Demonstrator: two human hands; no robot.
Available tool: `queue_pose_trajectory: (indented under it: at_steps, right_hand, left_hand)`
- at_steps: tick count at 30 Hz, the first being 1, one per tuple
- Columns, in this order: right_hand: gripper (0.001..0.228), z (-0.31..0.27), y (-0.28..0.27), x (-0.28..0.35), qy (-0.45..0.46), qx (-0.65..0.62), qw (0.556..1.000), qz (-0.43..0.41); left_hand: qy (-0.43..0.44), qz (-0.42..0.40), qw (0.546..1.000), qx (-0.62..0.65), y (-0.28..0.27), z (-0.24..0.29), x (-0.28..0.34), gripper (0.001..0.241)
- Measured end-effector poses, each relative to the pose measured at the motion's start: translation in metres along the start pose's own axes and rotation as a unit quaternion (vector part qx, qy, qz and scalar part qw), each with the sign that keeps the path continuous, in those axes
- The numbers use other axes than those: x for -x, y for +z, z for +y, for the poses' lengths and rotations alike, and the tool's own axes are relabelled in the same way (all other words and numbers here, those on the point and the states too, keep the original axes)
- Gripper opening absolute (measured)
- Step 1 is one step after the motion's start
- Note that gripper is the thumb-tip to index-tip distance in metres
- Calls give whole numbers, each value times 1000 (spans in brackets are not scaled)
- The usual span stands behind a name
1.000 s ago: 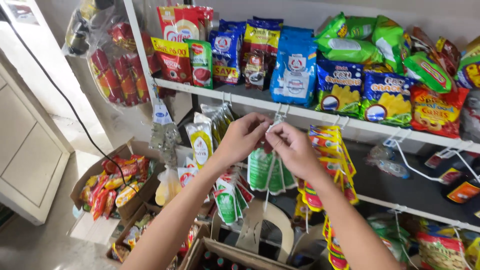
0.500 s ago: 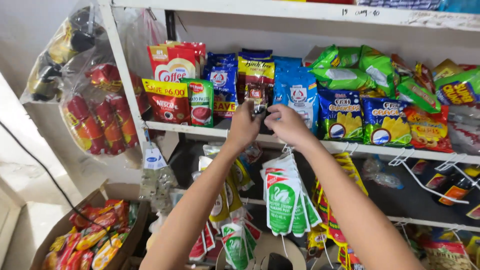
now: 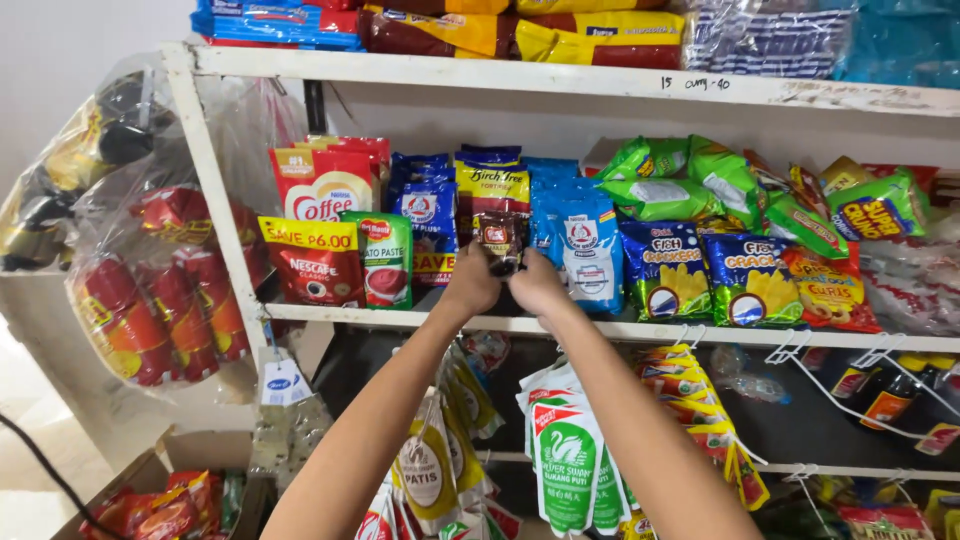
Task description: Stocking and organizing coffee and milk packets on store shelves and into boxes.
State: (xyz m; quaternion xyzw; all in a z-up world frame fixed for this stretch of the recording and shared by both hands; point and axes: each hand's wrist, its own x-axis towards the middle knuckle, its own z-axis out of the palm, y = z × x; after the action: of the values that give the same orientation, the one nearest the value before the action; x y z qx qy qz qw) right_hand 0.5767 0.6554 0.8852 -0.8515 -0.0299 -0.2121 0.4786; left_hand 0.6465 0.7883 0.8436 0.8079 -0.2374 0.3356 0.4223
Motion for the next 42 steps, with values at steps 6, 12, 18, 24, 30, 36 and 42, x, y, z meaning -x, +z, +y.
queue_pose_trajectory:
  at_steps: [6,12,18,24,30,36,42]
  right_hand:
    - [36,-9,2,0,3,-82,996,-34]
    - [39,2,3,-32,-23,-195,980,-9]
    - [33,-60,-30,9,43,-206,976,64]
    - [31,-81,-42,44,13,-289,957,16]
    - [30,-69,-37,54,-186,-247,949,67]
    - [32,-107,-39,105,-190,-6,968,165]
    - [36,-120,-27,134,-222,33,954,196]
  left_hand:
    - [-23,-6,1000,19,8,-10,-1,36]
    - [-37,60,995,75,-32,36,-10,38]
    - [-57,128,980,144,-80,98,-1,35]
    - [32,171,980,95,-93,117,17,45]
    - [-20,198,958,207,-102,148,36,42]
    - [34,204,959,193,-117,166,63,30]
    - [-19,182,958,220,-145,183,90,25]
